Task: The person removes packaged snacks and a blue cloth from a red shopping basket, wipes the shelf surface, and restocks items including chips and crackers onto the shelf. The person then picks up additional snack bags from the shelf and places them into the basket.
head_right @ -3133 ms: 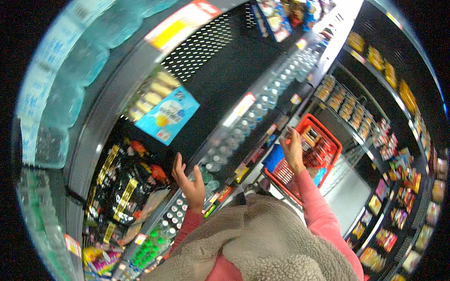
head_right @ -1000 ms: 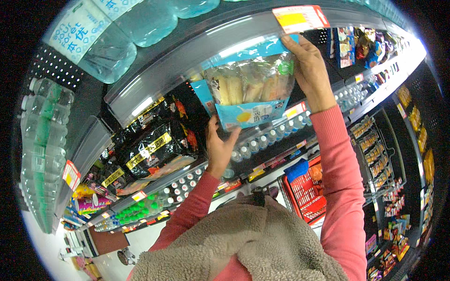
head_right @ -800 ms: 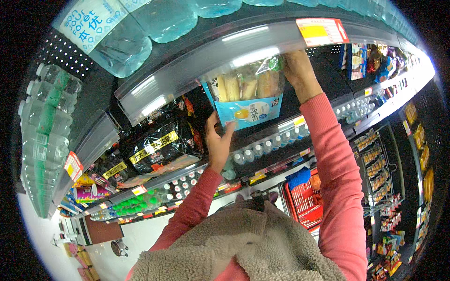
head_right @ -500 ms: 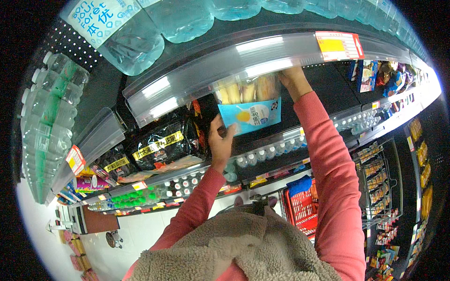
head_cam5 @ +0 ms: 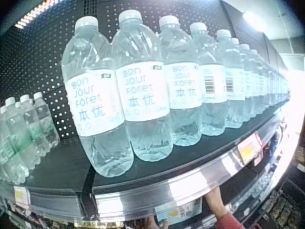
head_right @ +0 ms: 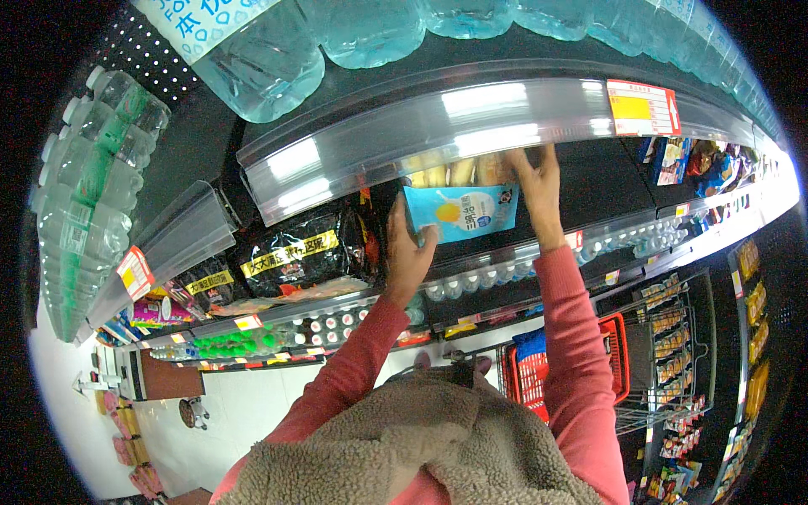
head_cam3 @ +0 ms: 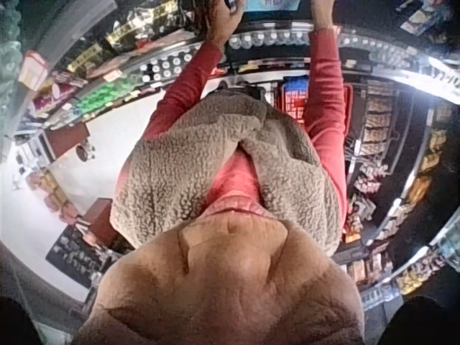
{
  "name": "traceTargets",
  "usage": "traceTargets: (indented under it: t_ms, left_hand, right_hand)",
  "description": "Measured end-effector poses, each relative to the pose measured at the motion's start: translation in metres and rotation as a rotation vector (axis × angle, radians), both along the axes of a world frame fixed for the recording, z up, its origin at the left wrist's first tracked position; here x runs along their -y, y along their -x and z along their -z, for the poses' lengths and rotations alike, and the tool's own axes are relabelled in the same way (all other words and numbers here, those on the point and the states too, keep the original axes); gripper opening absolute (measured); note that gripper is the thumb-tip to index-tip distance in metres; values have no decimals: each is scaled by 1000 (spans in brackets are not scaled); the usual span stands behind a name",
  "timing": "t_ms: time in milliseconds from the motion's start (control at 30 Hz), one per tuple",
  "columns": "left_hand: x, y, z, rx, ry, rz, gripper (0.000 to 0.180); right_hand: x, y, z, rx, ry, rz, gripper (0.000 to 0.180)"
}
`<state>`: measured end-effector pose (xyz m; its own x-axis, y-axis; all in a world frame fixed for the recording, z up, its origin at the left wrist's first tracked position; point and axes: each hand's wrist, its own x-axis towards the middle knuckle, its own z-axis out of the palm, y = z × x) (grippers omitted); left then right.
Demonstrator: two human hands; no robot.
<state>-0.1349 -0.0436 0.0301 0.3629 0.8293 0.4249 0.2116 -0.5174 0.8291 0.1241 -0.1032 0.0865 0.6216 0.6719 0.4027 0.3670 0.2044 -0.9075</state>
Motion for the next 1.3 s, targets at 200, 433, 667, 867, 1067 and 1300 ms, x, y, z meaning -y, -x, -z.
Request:
traceTargets:
  t_ms: [200,433,667,867,1067,1300]
  left_hand:
    - [-3,-3,0,-24,93,67,81]
    - [-6,-10,15,-30,178,94,72]
    - [-1,-12,14,1,219,102,73]
    - [-2,-15,16,-28,205,96,78]
    - [-1,-18,10,-20,260,119,82]
    - [0,-21,11,-13,235,111,83]
  right_hand:
    - [11,38,22,-239,83,-144,102]
    - [10,37,25,-318,100,-171,94]
    - [-2,25,34,-328,107,-161,90]
    - [0,23,34,-333,78,-198,89]
    - [-3,18,31,-345,86,-197,90]
    - [-5,14,32,-368,85,-208,88]
